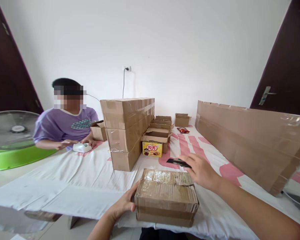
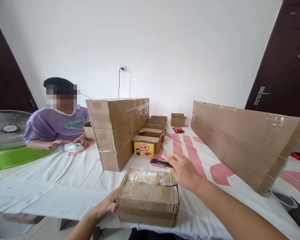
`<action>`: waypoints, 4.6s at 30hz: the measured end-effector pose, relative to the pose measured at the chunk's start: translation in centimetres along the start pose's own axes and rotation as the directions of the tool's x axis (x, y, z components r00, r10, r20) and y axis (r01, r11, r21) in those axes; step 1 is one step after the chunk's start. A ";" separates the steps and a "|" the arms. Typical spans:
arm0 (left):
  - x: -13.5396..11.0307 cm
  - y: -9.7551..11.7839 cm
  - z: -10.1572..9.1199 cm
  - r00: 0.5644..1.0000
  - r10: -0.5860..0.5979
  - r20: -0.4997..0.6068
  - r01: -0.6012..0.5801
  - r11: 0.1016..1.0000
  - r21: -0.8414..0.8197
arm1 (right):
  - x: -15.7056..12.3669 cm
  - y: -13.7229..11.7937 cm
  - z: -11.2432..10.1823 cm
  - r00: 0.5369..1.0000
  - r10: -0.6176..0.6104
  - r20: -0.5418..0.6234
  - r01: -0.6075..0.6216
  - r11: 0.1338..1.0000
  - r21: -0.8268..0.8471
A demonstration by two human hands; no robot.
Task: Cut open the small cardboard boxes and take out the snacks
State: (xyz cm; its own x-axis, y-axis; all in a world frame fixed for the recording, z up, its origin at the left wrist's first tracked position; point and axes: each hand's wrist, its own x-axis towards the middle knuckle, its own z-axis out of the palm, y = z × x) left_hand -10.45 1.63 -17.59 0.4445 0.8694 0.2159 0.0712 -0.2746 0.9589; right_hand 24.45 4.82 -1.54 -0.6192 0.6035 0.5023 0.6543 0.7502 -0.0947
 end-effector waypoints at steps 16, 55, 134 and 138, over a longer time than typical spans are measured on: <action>0.2 0.0 -0.3 0.999 0.035 0.039 -0.036 0.998 0.043 | 5.5 -5.7 2.8 0.896 -0.324 0.304 0.411 0.864 -0.289; -0.3 -0.6 -0.3 0.999 -0.035 0.015 0.025 0.909 0.415 | -0.2 -0.8 -0.3 0.829 -0.472 0.299 0.558 0.720 -0.412; 0.0 -0.3 0.0 1.000 0.010 0.022 -0.017 0.945 0.327 | 4.8 -4.3 0.8 0.806 -0.245 0.539 0.382 0.910 -0.158; 0.0 -0.5 -0.1 1.000 -0.001 0.028 -0.008 0.940 0.342 | 3.9 -3.6 1.1 0.851 -0.252 0.460 0.364 0.915 -0.173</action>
State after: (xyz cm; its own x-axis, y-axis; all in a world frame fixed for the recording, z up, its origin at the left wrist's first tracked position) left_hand -10.61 1.81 -18.01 0.4694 0.8578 0.2092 0.3682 -0.4055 0.8366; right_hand 19.21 4.72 -0.18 -0.8918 0.4490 0.0563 0.4483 0.8597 0.2449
